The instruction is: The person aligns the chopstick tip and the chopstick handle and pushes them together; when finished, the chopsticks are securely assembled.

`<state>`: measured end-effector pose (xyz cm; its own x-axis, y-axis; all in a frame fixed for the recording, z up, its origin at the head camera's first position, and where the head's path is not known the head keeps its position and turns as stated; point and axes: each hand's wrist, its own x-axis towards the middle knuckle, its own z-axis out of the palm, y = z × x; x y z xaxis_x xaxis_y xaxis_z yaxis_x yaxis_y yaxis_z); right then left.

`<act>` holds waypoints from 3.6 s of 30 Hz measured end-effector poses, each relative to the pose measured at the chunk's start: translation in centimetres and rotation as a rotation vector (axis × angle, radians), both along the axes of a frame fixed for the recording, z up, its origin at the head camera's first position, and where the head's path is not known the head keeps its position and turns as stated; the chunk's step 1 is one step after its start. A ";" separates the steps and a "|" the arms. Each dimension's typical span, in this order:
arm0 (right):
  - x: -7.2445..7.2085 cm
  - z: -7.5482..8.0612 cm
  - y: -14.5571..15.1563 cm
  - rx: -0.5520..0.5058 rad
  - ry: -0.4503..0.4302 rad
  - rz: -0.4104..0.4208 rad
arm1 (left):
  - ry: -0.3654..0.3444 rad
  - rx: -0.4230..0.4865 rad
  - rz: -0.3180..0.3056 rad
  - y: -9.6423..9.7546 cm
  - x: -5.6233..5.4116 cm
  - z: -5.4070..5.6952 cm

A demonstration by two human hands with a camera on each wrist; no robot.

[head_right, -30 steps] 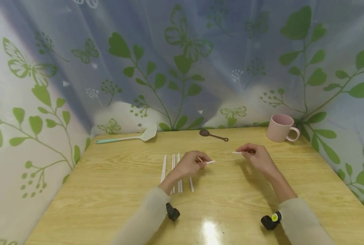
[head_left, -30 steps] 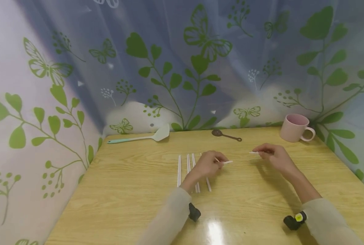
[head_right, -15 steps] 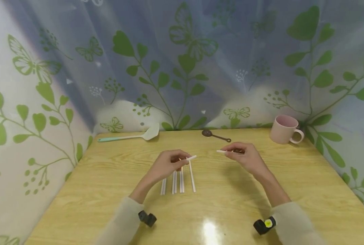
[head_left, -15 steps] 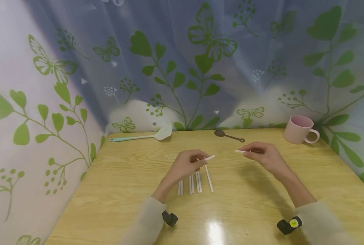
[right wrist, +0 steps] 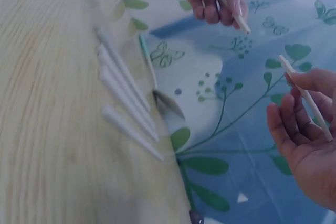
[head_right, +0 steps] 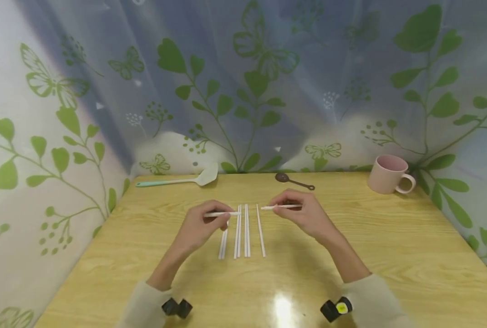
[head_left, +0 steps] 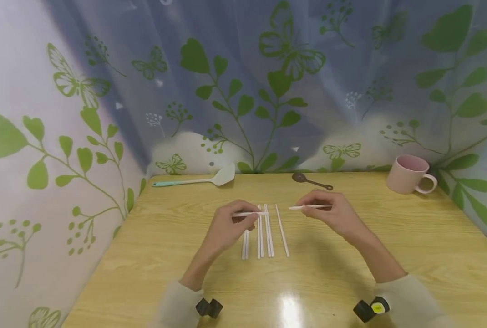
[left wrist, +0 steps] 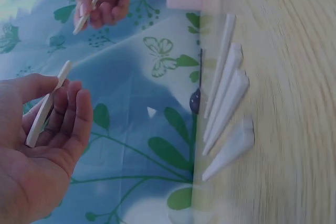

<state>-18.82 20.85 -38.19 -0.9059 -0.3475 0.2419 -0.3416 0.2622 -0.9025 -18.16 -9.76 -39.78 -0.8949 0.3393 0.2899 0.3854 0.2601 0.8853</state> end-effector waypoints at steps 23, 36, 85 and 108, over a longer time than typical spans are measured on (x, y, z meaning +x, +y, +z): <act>1.1 2.5 -2.8 -0.244 -0.046 0.106 | 0.059 0.182 -0.076 1.3 0.3 2.6; 1.5 2.7 -2.5 -0.251 -0.073 0.131 | 0.050 0.197 -0.129 2.0 0.8 2.6; 1.0 1.4 -3.2 -0.191 -0.070 0.153 | -0.103 0.217 -0.152 2.0 0.5 1.6; 1.4 1.4 -3.7 -0.197 -0.077 0.121 | -0.102 0.244 -0.135 2.5 0.9 2.0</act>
<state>-17.39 17.19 -36.80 -0.8791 -0.4072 0.2475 -0.2881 0.0404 -0.9567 -17.23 -7.31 -37.83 -0.8750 0.3887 0.2885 0.3081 -0.0125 0.9513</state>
